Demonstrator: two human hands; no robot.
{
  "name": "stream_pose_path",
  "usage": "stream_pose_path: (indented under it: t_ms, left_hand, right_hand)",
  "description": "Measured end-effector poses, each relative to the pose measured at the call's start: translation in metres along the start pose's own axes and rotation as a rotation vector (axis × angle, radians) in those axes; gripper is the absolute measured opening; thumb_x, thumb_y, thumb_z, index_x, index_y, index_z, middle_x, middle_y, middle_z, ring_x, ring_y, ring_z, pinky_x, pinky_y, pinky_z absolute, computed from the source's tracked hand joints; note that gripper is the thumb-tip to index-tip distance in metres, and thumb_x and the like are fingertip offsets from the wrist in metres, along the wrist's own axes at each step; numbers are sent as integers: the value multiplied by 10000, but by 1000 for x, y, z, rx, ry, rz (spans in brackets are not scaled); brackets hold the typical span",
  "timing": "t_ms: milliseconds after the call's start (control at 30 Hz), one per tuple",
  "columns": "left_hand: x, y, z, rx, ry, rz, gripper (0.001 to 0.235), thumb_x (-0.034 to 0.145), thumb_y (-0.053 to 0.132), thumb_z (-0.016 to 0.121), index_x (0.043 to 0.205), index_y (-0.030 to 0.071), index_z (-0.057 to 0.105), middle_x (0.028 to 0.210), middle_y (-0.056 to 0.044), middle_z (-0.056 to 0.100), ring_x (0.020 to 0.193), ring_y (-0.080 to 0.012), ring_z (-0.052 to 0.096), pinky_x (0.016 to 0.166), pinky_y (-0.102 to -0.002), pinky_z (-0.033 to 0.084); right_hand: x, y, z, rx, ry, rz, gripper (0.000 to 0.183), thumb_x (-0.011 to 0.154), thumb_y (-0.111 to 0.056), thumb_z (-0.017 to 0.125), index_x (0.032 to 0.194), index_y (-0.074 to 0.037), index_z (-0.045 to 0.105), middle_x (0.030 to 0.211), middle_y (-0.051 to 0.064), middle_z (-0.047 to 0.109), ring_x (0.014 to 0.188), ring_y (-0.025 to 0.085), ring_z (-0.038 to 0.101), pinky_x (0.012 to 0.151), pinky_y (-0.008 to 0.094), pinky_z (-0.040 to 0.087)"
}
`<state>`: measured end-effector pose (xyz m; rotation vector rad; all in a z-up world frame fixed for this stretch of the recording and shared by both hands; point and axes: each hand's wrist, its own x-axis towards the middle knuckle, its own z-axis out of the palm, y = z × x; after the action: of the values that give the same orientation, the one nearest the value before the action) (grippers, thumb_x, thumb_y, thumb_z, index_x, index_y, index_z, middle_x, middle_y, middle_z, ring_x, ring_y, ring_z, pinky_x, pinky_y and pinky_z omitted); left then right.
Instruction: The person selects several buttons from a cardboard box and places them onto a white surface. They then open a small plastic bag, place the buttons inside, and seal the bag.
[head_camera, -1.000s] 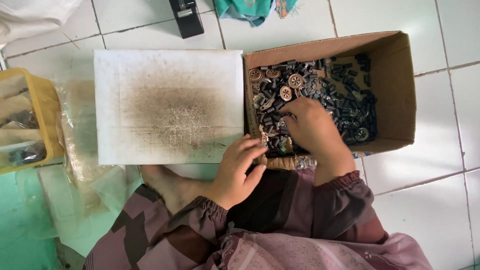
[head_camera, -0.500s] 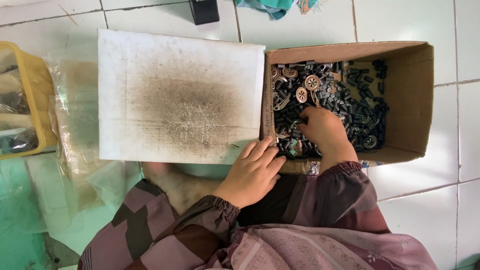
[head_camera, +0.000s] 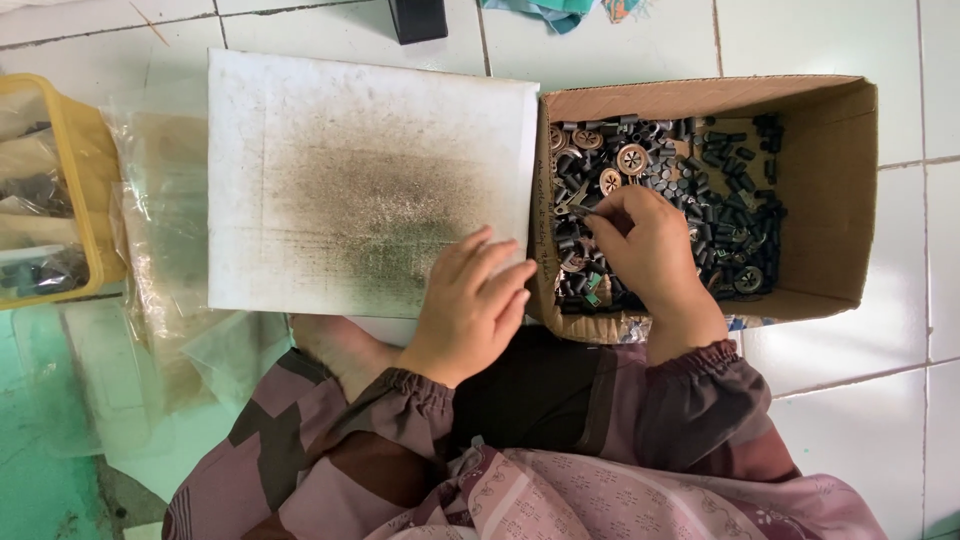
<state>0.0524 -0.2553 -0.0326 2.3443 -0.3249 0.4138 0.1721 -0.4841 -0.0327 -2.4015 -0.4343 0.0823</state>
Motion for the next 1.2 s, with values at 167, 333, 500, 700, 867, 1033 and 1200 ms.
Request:
stream_pose_path:
  t_ms: [167,333,500,700,867,1033,1200]
  left_hand:
    - [2,-19,-16,55,198,-41,216,991,207,613,1175,153,711,1282,-88,629,1299,-382,540,1074,-513,447]
    - [2,-27,-15,171,255,-32,176,958,177,623,1125,171,678,1219,-53,651,1260,-382,585,1052,-526,470]
    - [1,-29,-12,312,155,-103,161,920,158,629,1071,183,677,1222,-56,619,1317,-407,526,1046,-562,417]
    - [3,-18,-6,168,44,-79,153,940,189,651,1091,196,680,1205,-94,612,1366,-448,451,1118,-614,342]
    - [-4,36,33,85,0,101,167,934,144,658,1097,155,690,1190,-125,633,1325,-434,512,1068,-588,410]
    - [-22,41,54,151,-45,200,164,945,126,645,1093,83,700,1193,-180,674,1340,-417,554,1132,-579,387]
    - [-29,37,60,209,-107,199,183,956,126,603,1091,25,675,1191,-184,654,1396,-376,510,1224,-562,291]
  right_hand:
    - [-8,-55,40,170,153,-144,233,784,-30,841,980,-148,797,854,60,726,738,243,718,651,349,591]
    - [-10,-88,66,170,151,-393,231,855,47,738,1056,-68,753,859,130,716,794,356,719,710,453,632]
    - [2,-74,61,41,194,-453,293,794,-30,830,1079,-35,767,975,119,700,944,337,705,814,438,605]
    - [3,37,-4,-236,29,-127,255,869,-83,781,1116,-145,782,972,70,717,965,323,697,860,447,583]
    - [8,60,8,-352,-55,-114,361,812,-162,825,1170,-174,777,1076,105,664,1063,363,634,944,485,539]
    - [16,13,43,-526,-400,-8,519,837,-352,799,1335,-263,681,1503,138,511,1452,407,384,1121,624,388]
    - [17,40,53,-696,-392,67,422,754,-452,807,1152,-349,710,1516,-12,460,1442,335,335,1161,609,286]
